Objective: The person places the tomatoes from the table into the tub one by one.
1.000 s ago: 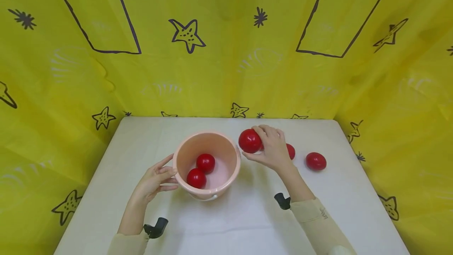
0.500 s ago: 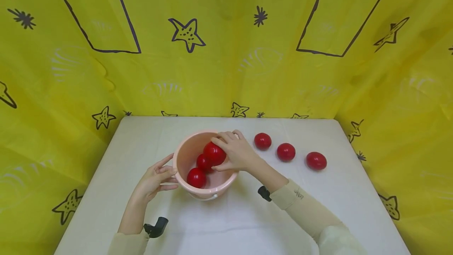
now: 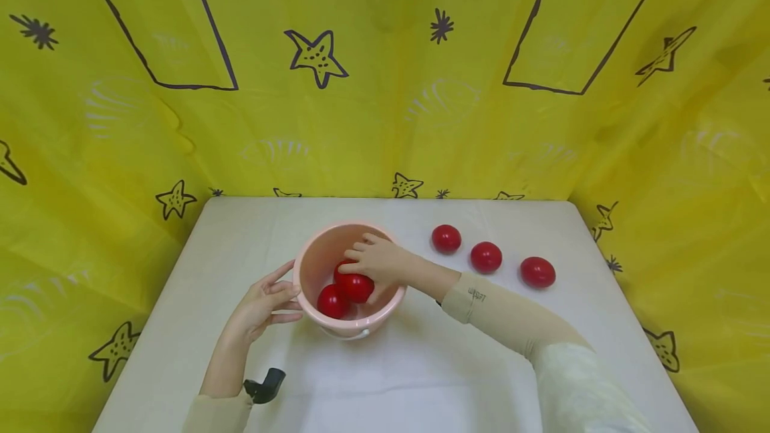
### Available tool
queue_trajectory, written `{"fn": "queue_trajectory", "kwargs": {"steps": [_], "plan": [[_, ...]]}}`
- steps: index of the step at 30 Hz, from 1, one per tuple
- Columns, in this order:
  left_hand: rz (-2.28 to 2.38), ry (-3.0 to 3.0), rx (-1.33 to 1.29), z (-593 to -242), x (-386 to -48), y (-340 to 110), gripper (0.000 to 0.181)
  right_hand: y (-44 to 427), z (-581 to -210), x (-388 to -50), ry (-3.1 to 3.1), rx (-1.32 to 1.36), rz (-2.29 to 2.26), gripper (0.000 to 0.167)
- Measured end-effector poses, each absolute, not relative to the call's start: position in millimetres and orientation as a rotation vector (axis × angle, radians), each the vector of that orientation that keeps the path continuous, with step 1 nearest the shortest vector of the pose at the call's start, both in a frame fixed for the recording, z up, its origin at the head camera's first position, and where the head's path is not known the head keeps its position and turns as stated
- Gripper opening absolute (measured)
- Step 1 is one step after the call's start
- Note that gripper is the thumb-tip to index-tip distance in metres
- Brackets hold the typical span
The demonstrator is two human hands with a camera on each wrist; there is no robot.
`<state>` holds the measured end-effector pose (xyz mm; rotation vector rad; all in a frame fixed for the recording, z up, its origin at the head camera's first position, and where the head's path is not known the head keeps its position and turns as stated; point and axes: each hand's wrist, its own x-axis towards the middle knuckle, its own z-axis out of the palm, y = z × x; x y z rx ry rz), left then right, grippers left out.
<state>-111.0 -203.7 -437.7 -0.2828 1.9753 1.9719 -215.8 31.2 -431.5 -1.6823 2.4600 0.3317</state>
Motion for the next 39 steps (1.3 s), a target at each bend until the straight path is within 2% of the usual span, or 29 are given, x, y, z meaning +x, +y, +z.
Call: {"fn": "queue_trajectory", "kwargs": {"steps": [7, 20, 26, 33, 39], "plan": [[1.966, 1.981, -0.285, -438.9, -110.9, -203.4, 0.065, 24.8, -436.1, -216.4, 2.324, -1.789, 0.537, 0.076], [1.976, 1.959, -0.27, -437.3, -110.5, -204.1, 0.064, 20.3, -439.2, -214.4, 2.274, -1.766, 0.776, 0.073], [1.979, 1.961, -0.272, -437.2, -110.4, -203.7, 0.064, 20.6, -439.4, -213.2, 2.292, -1.739, 0.773, 0.067], [1.981, 1.96, -0.271, -437.3, -110.4, -203.7, 0.064, 20.3, -438.1, -214.8, 2.26, -1.672, 0.804, 0.071], [1.992, 1.944, -0.253, -438.2, -110.2, -204.3, 0.065, 24.5, -440.0, -220.1, 2.388, -1.677, 0.524, 0.066]]}}
